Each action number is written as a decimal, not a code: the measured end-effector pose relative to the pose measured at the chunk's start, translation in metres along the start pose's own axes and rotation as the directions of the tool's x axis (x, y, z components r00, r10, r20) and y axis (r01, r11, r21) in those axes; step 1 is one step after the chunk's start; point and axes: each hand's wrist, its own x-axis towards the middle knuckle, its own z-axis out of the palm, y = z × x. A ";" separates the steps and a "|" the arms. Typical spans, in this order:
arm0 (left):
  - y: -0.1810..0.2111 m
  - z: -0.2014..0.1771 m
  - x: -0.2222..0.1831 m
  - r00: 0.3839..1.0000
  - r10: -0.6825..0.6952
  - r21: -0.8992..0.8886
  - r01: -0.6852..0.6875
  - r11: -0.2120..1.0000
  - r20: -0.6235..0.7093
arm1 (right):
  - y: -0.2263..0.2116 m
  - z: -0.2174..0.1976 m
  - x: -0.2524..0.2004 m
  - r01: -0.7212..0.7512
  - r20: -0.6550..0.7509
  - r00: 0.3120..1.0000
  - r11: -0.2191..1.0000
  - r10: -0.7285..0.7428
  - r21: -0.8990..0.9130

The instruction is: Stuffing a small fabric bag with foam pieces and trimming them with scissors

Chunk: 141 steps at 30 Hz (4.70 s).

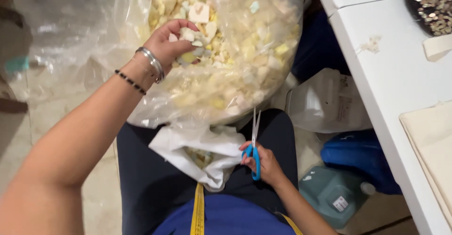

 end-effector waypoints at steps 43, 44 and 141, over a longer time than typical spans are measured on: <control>-0.344 0.075 -0.184 0.924 -0.363 -0.006 0.365 0.931 -0.120 | -0.100 0.047 0.049 -0.016 0.398 0.426 0.447 0.812 -0.895; -0.346 0.074 -0.183 0.923 -0.366 -0.007 0.368 0.930 -0.119 | -0.101 0.046 0.049 -0.017 0.398 0.424 0.447 0.813 -0.894; -0.346 0.086 -0.188 0.989 -0.011 0.695 -0.096 0.713 0.149 | -0.071 0.037 0.016 -0.284 0.304 0.654 0.597 0.693 -0.751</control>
